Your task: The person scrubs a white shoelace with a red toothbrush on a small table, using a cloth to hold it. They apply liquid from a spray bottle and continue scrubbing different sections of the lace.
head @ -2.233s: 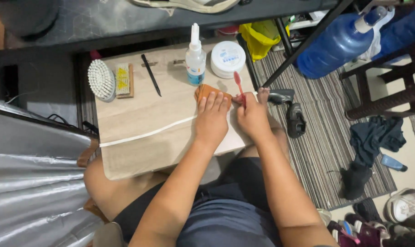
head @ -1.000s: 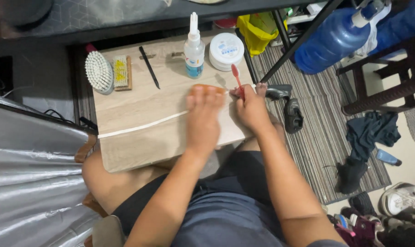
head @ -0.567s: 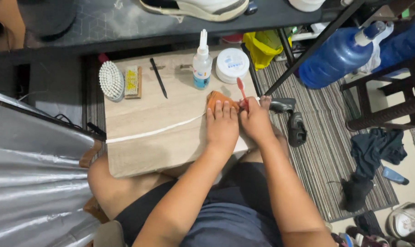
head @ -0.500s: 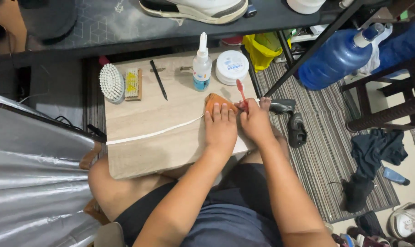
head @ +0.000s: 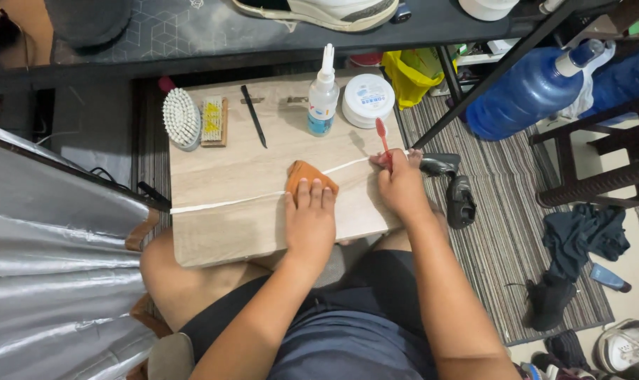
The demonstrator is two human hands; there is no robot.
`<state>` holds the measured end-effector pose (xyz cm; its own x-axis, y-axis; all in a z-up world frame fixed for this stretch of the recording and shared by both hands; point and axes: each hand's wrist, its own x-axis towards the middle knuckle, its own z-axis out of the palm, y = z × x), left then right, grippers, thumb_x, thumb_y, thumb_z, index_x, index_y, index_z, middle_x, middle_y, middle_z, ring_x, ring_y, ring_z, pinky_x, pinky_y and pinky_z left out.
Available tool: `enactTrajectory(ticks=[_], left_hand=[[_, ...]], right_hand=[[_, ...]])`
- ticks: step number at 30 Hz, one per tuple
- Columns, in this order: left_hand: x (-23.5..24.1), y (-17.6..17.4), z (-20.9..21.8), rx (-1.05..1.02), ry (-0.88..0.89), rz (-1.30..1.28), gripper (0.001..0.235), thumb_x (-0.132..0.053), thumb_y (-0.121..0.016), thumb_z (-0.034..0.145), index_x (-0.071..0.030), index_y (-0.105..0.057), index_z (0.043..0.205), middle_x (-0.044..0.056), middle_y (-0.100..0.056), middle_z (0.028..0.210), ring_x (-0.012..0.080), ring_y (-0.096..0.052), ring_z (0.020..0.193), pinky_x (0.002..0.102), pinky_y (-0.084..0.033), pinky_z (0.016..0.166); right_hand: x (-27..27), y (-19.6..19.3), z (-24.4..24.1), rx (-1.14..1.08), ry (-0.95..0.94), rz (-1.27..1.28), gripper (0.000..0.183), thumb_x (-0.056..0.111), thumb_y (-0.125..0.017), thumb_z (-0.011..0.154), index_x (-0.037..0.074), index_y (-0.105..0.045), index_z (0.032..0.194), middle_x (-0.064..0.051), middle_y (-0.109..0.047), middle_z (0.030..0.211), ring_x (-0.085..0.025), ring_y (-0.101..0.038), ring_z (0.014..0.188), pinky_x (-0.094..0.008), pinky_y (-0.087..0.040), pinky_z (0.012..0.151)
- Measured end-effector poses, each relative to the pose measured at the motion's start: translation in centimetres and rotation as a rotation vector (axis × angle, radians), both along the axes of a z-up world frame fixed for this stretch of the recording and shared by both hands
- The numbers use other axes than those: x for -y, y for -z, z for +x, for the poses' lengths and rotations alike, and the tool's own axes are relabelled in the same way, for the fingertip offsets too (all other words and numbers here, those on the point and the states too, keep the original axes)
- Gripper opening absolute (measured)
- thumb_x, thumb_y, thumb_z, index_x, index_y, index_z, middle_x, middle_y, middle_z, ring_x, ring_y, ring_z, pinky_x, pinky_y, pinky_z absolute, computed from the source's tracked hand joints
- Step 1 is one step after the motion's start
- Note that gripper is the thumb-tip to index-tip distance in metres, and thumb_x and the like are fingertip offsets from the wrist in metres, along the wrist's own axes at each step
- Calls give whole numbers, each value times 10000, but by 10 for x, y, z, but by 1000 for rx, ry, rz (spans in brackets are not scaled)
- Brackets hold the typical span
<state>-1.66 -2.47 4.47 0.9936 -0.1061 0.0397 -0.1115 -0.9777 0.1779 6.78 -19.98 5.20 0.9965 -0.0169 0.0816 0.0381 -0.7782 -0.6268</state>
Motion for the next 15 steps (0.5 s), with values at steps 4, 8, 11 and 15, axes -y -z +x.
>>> enactTrajectory(ticks=[4,8,11,15], left_hand=[[-17,2,-13,68,3,8,400,-80,-384,1010,-89,-562,1368,163,-543,1482,379,-330,1459,620,-231,1139],[-39,-4,-18,128,-10,-307,396,35,-514,919,-82,-671,1263,143,-672,1294,363,-490,1367,546,-349,1106],[-48,-50,-19,91,-230,-800,414,-25,-530,909,-68,-661,1300,189,-695,1242,399,-574,1296,499,-439,1068],[-71,-16,-3,0,-579,-1870,453,-83,-406,1015,5,-490,1452,255,-610,1367,379,-619,1232,461,-505,1023]], right_hand=[[-5,-13,-6,-26,7,35,226,71,-537,919,145,-616,1117,-545,-392,1386,-551,-324,1443,-558,-237,1239],[-5,-17,-9,-53,14,32,225,83,-542,918,167,-618,1112,-519,-412,1391,-533,-332,1442,-560,-269,1226],[-3,-11,-4,-25,7,30,223,85,-547,915,162,-622,1110,-522,-422,1384,-545,-338,1436,-560,-276,1222],[5,16,4,25,-2,12,224,79,-572,905,163,-619,1108,-536,-401,1389,-569,-335,1429,-569,-264,1228]])
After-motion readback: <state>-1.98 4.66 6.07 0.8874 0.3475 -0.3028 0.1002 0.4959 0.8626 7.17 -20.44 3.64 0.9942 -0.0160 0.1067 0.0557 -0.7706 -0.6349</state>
